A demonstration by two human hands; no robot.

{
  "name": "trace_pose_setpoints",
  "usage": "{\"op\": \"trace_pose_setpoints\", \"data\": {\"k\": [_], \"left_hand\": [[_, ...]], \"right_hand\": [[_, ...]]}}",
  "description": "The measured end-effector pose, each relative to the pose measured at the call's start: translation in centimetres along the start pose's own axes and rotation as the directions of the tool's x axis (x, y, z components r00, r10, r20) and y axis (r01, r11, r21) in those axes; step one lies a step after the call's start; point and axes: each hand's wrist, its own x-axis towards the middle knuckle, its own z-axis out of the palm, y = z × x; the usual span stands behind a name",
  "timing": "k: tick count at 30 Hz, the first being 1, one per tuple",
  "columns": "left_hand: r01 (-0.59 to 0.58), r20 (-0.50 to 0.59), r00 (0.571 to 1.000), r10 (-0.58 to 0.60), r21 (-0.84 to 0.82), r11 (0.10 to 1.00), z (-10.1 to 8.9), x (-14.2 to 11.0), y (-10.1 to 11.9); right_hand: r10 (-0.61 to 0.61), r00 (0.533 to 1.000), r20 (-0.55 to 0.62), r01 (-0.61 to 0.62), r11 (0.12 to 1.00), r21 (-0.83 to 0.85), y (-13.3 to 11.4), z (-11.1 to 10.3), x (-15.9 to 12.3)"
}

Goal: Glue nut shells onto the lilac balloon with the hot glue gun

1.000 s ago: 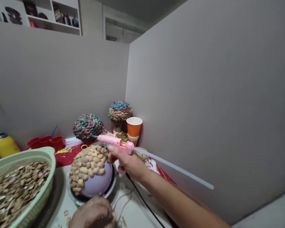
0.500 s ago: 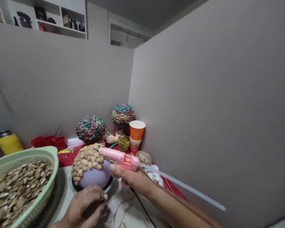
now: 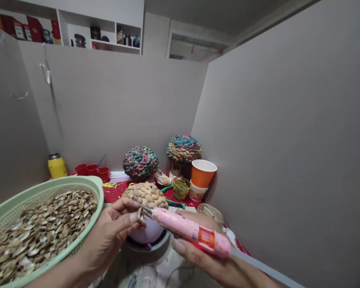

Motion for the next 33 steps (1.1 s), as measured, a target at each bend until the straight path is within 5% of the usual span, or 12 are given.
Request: {"op": "trace_pose_setpoints", "data": {"k": [6, 33], "left_hand": [[0.078, -0.008, 0.997, -0.079, -0.081, 0.994, -0.2, -0.1, -0.4], [0.013, 0.003, 1.000, -0.013, -0.030, 0.999, 0.1, -0.2, -0.3]], "right_hand": [[-0.061, 0.998, 0.015, 0.062, 0.995, -0.073, -0.3, 0.0, 0.3], [-0.172, 0.984, 0.043, 0.178, 0.957, -0.231, 0.5, 0.3, -0.5]]}}
